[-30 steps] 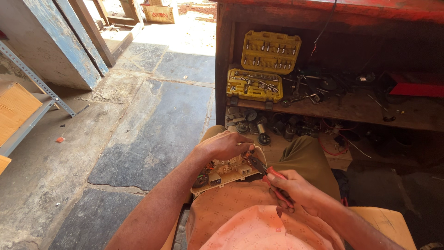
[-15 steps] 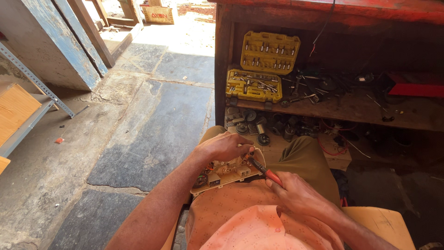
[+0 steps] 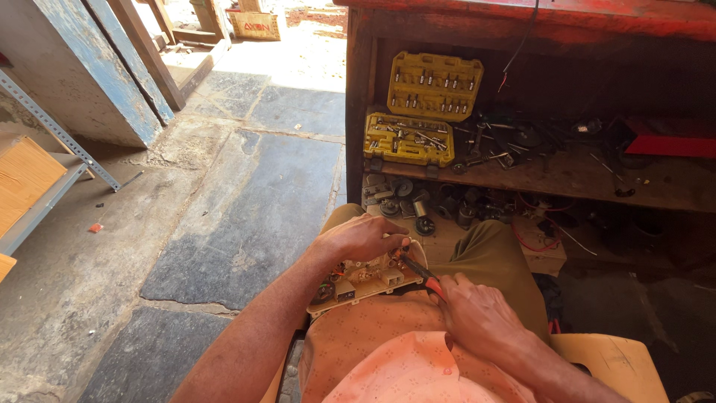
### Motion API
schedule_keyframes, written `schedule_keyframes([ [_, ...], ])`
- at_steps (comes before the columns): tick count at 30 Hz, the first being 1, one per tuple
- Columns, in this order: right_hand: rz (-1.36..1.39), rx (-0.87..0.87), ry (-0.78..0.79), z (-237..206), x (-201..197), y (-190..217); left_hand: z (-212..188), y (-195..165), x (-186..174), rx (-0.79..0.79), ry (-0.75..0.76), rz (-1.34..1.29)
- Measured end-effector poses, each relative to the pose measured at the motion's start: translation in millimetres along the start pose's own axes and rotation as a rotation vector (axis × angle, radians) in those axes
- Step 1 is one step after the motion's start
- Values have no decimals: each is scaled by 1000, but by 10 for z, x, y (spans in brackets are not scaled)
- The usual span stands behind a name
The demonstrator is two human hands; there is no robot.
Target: The person uses pliers to cut and adjust wires inside a beige plastic housing held on their lap. They repeatedly reposition the housing and manipulate internal components throughout the clip.
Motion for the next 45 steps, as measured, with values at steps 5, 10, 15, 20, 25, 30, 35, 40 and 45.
schedule_keyframes([
  [5, -184, -40, 57, -15, 63, 35, -1, 19, 5, -21, 1, -2],
  [10, -358, -118, -41, -28, 37, 136, 12, 22, 6, 3, 2, -11],
  [15, -393, -123, -48, -22, 50, 139, 19, 36, 4, 6, -7, -9],
  [20, -188, -62, -46, -28, -48, 70, 6, 45, -29, -22, -16, -3],
  [25, 298, 165, 110, 7, 124, -221, 8, 44, -12, -38, -2, -15],
  [30, 833, 189, 267, 126, 472, -299, 20, 59, -4, -36, -11, -1],
  [35, 1107, 247, 403, 132, 677, -391, 42, 69, 35, -35, 1, 1],
  [40, 1179, 261, 432, 152, 694, -379, 58, 50, 15, -23, -9, 8],
  [45, 1229, 261, 458, 111, 705, -337, 25, 38, 39, -25, 3, 0],
])
Point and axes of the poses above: each hand's wrist, its own z-axis towards the middle knuckle, its own x-axis out of the palm, y = z × x, the point moved 9 cm from there along z, towards the middle knuckle, and after that the axes turned 9 degrees about -z, right-handed, at the moved point
